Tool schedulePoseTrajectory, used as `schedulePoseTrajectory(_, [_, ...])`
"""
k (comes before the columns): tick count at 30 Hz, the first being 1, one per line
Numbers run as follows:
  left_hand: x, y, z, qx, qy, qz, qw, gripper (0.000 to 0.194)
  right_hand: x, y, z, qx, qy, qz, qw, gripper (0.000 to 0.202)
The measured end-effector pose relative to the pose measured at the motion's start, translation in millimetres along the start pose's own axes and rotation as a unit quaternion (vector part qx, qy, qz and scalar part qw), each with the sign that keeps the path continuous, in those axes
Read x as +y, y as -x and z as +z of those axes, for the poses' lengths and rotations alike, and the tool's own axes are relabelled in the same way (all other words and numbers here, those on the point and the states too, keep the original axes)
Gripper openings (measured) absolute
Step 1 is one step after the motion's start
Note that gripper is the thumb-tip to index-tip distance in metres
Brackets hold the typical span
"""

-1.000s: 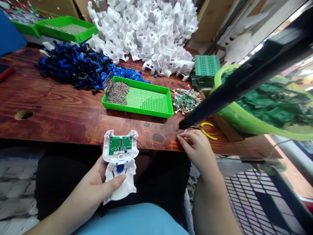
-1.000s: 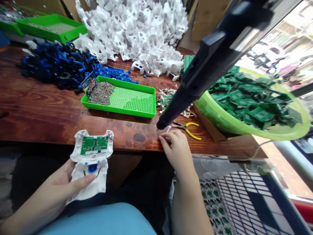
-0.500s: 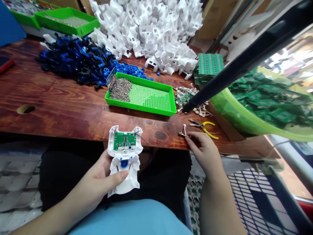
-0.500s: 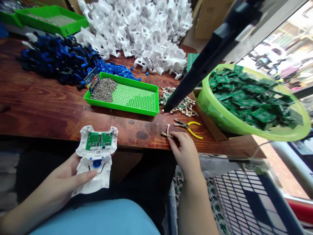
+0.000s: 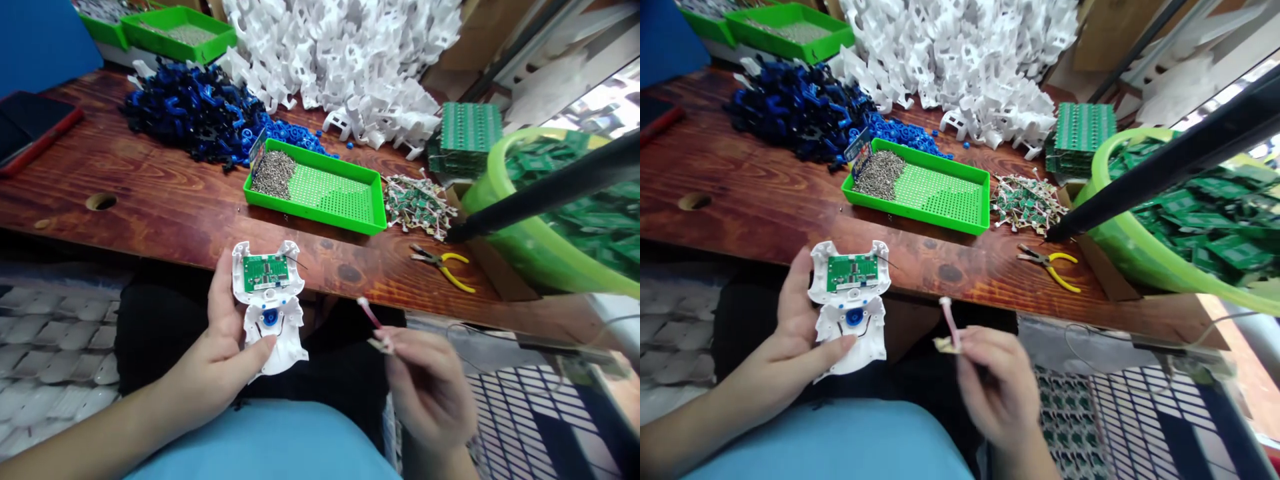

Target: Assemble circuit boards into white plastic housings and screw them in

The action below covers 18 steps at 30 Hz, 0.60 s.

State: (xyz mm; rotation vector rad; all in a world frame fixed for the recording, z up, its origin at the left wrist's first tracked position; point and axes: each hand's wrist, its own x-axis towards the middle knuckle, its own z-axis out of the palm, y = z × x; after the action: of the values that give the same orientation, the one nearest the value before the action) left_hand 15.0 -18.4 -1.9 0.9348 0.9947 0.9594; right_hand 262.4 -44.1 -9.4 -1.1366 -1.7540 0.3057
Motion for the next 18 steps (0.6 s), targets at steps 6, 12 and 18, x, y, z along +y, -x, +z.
schedulePoseTrajectory(6, [-6.4,3.2,-8.8,-0.067,-0.155,0.042,0.985,0.073,-22.4,-24.3,39.0,-0.095,-0.102,-0.004,0.990,0.045])
schedulePoseTrajectory(12, [1.1,0.5,-10.3,-0.087,-0.170,0.022,0.981,0.035,-22.1,-33.9,58.4,-0.134,-0.066,-0.038,0.988,0.036])
schedulePoseTrajectory(18, [2.2,-4.4,-11.1,-0.098,-0.140,0.012,0.985,0.025,-27.6,-30.2,64.6,-0.139,-0.120,0.048,0.982,0.033])
